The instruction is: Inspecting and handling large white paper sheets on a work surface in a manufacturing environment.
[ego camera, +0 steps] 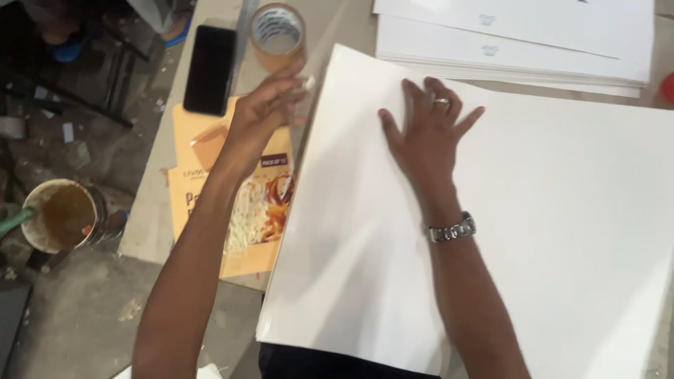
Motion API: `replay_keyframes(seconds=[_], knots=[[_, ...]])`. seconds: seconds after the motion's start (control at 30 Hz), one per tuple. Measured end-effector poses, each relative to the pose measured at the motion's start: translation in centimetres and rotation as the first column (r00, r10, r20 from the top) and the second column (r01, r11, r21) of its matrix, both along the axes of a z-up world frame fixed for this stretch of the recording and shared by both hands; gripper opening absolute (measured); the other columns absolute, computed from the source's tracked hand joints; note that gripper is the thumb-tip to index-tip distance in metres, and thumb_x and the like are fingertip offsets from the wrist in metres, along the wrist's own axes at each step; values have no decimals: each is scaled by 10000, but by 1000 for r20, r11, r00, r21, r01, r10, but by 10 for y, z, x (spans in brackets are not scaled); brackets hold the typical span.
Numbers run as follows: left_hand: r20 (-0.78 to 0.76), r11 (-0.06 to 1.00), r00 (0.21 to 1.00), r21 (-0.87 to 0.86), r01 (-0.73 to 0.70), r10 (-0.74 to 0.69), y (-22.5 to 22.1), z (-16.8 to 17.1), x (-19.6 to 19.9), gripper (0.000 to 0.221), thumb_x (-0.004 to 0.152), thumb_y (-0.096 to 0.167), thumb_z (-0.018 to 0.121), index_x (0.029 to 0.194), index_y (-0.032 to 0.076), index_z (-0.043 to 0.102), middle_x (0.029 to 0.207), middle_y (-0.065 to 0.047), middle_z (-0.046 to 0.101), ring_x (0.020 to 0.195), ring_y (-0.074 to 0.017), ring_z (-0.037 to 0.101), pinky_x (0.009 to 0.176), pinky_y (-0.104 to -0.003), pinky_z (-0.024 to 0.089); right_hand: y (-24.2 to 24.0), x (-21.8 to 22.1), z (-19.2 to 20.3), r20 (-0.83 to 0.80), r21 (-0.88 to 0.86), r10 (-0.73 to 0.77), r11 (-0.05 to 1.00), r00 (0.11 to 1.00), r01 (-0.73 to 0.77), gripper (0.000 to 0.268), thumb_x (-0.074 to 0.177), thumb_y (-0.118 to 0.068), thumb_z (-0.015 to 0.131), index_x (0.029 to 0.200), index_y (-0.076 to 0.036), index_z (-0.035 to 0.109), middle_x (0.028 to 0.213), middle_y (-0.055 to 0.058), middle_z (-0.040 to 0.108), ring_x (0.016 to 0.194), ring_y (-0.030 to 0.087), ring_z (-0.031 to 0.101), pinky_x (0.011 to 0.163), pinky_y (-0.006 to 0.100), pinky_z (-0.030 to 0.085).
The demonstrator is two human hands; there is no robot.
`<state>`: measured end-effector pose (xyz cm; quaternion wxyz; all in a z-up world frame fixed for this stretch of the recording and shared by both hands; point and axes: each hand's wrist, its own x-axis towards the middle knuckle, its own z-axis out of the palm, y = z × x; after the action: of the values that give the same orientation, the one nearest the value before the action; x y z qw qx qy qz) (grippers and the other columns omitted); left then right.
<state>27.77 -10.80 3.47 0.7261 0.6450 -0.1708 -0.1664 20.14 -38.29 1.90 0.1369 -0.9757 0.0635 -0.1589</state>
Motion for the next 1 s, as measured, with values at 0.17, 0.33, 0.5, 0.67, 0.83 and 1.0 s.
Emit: replay_keyframes(seconds=[0.17,0.33,0.5,0.67,0.83,1.0], knots=[[76,997,997,69,-22,16,-36,-17,57,398,966,-15,529,1347,37,633,1638,-142,390,1281,-242,654,935,-313,657,4,-1,7,-7,32,4,999,1000,-4,626,988,-520,674,1455,-122,550,1476,170,493,1437,342,321,1102,832,33],[104,991,994,127,-46,33,-48,-33,79,339,950,-11,566,1263,26,693,1630,-168,409,1086,-137,723,783,-251,658,7,-2,10,-12,43,7,999,1000,-7,631,987,-517,673,1450,-110,542,1469,177,486,1432,347,322,1096,837,27],[133,983,990,174,-58,35,-54,-42,90,324,925,-17,592,1223,14,714,1613,-195,441,889,-80,672,709,-233,634,7,-2,11,-17,49,14,999,1000,-13,632,991,-512,671,1452,-100,539,1471,175,477,1431,352,318,1100,832,18],[140,973,990,223,-59,28,-44,-51,85,273,903,-19,625,1152,-4,736,1609,-207,467,740,-85,626,664,-239,624,8,-3,10,-7,49,18,999,1000,-18,620,1000,-512,670,1453,-110,537,1481,171,473,1440,347,319,1108,826,12],[97,996,995,87,2,-10,-37,-40,76,251,938,2,615,1165,-7,721,1629,-214,419,981,-101,737,737,-252,671,8,-4,14,-9,68,17,998,1000,-16,624,999,-508,666,1457,-108,528,1481,172,477,1437,348,316,1112,824,9],[99,992,994,119,-51,39,-48,-42,85,318,925,-3,573,1209,17,716,1593,-203,452,950,-120,748,703,-240,660,8,-4,9,-3,41,28,999,1000,-28,620,1010,-510,664,1463,-107,528,1492,176,475,1443,350,314,1115,819,10]])
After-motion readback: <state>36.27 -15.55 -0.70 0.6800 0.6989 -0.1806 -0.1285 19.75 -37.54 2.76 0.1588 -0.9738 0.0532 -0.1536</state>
